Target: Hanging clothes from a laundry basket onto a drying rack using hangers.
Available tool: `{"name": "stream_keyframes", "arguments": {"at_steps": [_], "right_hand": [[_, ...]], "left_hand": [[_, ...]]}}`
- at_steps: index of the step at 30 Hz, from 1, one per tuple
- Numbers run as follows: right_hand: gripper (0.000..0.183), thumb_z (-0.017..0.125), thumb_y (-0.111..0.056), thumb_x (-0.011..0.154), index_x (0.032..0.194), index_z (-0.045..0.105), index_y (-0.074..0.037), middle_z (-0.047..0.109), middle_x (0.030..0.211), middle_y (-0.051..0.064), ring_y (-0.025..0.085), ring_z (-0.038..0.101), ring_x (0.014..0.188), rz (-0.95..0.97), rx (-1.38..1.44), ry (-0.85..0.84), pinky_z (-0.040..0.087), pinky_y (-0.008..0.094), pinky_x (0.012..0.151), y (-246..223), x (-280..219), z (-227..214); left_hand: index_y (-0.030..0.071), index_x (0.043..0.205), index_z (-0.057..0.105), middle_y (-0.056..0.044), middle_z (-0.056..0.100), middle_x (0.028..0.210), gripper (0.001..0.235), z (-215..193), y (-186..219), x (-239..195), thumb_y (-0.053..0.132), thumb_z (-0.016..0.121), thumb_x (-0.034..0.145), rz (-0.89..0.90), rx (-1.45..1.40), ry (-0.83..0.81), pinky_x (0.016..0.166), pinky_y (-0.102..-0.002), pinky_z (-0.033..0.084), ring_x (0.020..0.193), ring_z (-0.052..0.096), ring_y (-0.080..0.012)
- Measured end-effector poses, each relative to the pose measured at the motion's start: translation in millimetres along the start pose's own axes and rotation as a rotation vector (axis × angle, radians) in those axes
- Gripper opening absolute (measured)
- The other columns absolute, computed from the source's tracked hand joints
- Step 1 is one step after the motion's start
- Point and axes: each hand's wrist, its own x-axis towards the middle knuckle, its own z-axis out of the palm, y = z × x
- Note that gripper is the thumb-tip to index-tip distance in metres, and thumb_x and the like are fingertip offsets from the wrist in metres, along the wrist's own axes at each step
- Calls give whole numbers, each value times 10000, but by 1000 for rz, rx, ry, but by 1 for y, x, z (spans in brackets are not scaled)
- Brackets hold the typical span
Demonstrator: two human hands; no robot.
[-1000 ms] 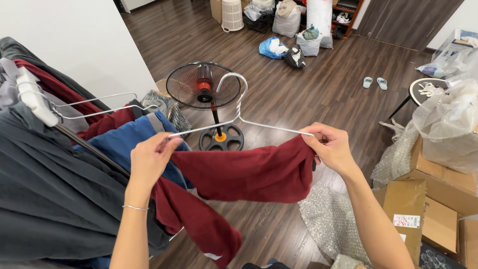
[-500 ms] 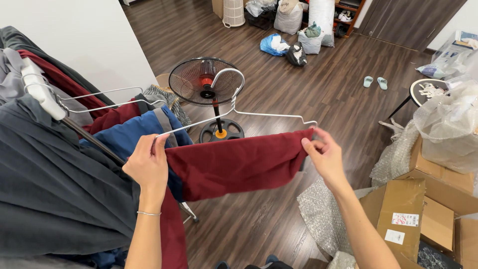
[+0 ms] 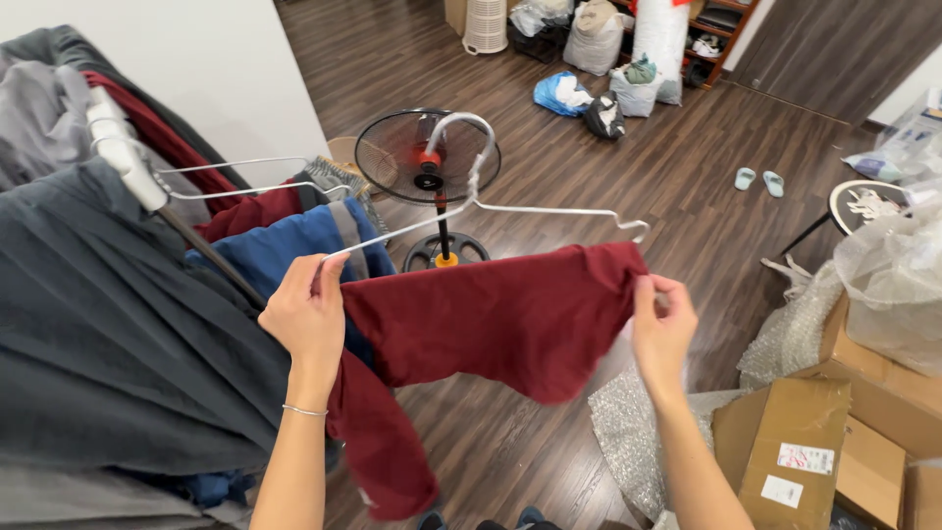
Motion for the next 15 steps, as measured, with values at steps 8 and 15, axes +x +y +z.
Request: {"name": "stream_keyframes", "arguments": {"at_steps": [8, 15], "right_hand": [[651, 861, -381, 757, 1353, 682, -189, 741, 885, 121, 255, 695, 782, -175, -853, -449, 565, 420, 738, -121, 38, -20], [514, 769, -388, 857, 1322, 734, -174, 816, 981, -57, 136, 752, 699, 204, -256, -1189, 600, 334, 529, -29, 53, -16]], "left_hand": [[144, 914, 766, -19, 678, 799, 99, -7, 20, 9, 231, 751, 958, 70, -171, -166, 538, -301, 454, 602, 629, -188], [183, 901, 761, 30, 694, 816, 127, 15, 19, -3, 292, 716, 949, 215, -81, -282, 499, -335, 430, 650, 668, -205]]}}
